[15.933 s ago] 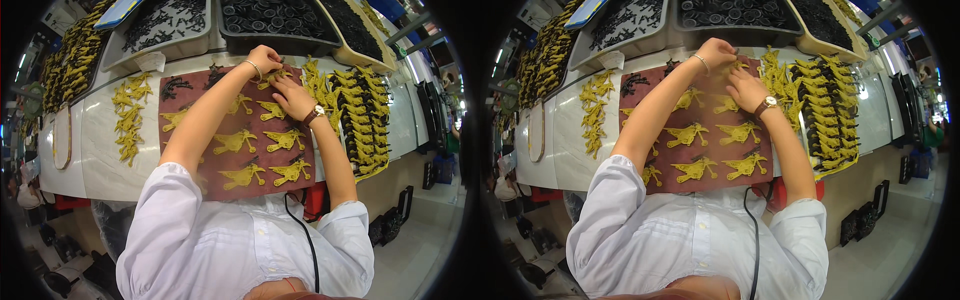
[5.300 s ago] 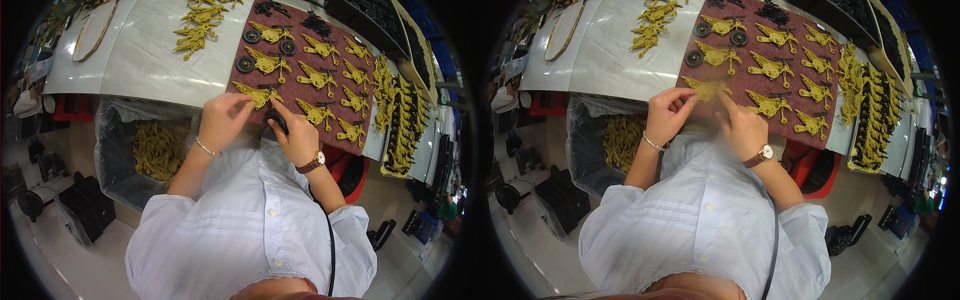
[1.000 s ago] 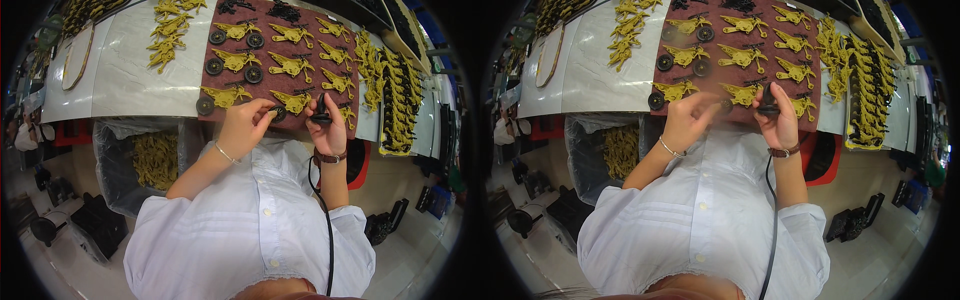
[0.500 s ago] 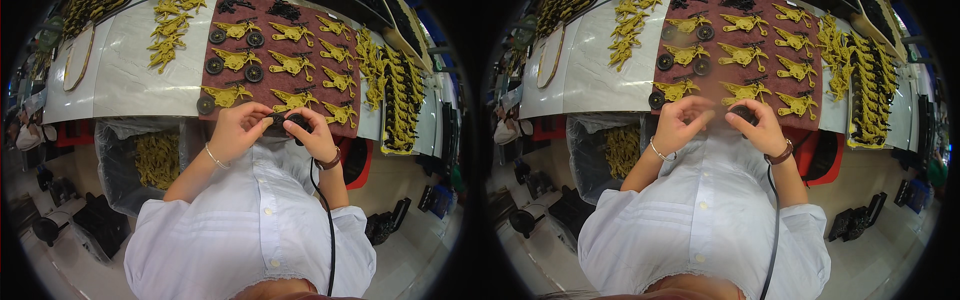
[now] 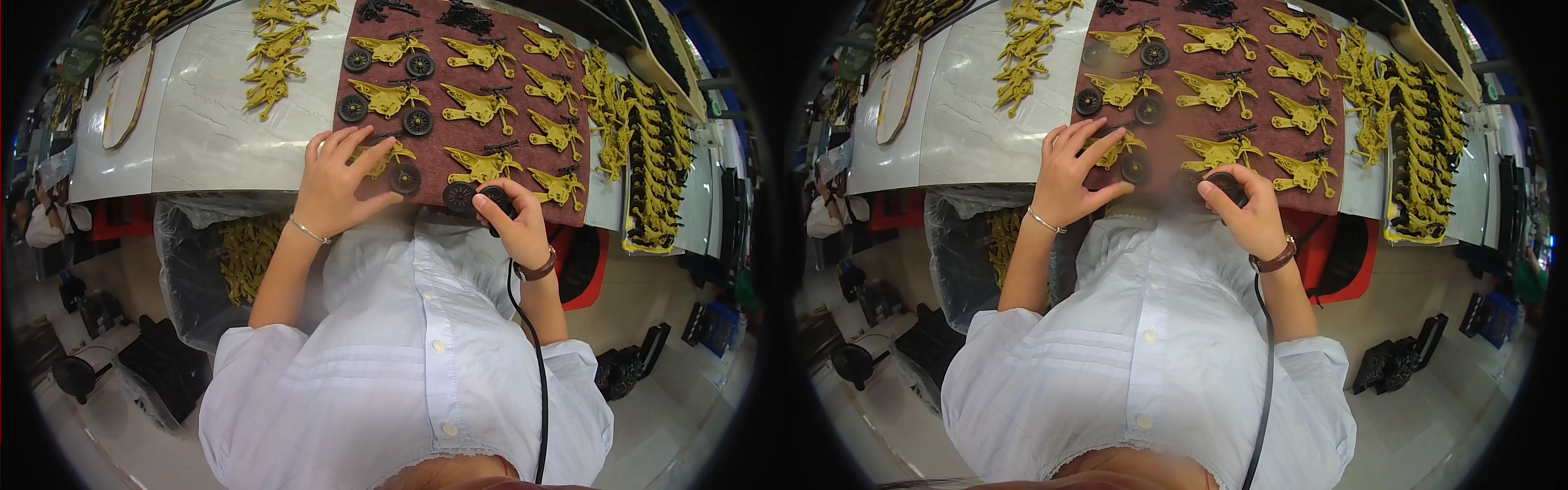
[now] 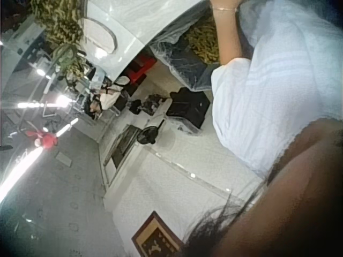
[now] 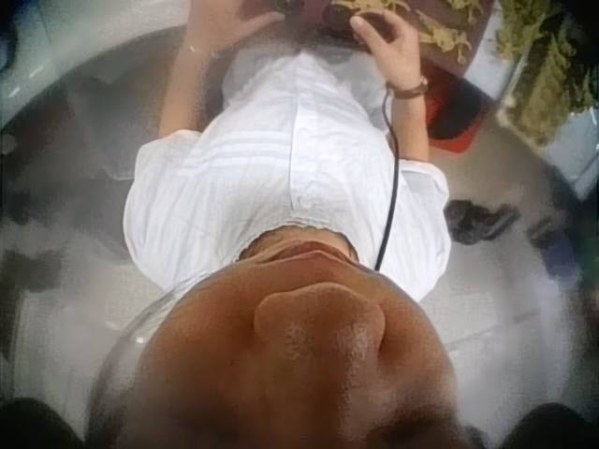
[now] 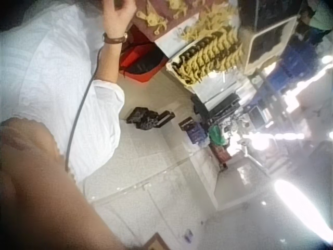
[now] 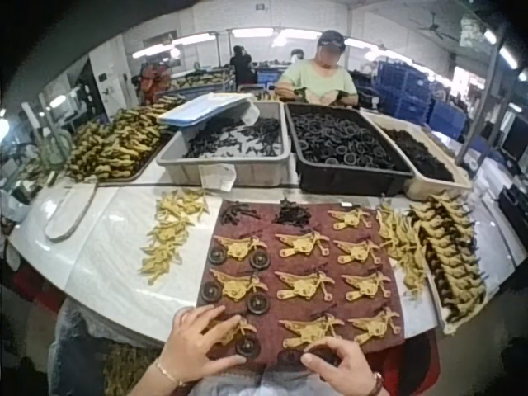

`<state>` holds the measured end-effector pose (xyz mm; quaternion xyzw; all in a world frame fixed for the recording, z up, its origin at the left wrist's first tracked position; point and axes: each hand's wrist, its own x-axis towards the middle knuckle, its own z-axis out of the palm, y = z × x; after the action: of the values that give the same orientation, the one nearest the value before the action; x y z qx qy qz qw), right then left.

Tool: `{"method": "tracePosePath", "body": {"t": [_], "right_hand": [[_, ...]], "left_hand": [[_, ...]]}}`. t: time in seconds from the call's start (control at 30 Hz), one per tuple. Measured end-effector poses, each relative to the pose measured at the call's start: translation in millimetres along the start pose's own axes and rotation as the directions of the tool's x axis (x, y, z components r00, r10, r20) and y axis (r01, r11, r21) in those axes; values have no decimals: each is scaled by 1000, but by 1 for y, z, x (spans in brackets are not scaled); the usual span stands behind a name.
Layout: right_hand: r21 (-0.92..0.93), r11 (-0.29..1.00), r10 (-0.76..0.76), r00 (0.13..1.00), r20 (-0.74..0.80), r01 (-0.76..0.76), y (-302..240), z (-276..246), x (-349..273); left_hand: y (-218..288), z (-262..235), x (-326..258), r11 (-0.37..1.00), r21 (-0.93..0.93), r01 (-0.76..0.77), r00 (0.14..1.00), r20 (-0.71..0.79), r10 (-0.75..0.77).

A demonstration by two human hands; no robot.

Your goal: The person retrieves toy motorcycle frames from a bin, arranges them on a work mat, and attaches handlebars and wheels to the frames by hand.

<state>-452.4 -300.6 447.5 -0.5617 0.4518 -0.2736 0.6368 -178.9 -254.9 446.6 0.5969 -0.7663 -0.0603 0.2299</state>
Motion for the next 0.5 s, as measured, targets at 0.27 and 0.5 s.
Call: {"method": "tracePosePath", "body": {"t": [0.27,0.5], "right_hand": [[48,999,5,998,-62,-2,1,0,1],[-140,990,-60,978,-199,32,2,4,4]], "left_hand": [[-11,5,-7,999,23,-40,999,-4,40],[-12,5,-11,998,53,-35,999,-23,36]]}}
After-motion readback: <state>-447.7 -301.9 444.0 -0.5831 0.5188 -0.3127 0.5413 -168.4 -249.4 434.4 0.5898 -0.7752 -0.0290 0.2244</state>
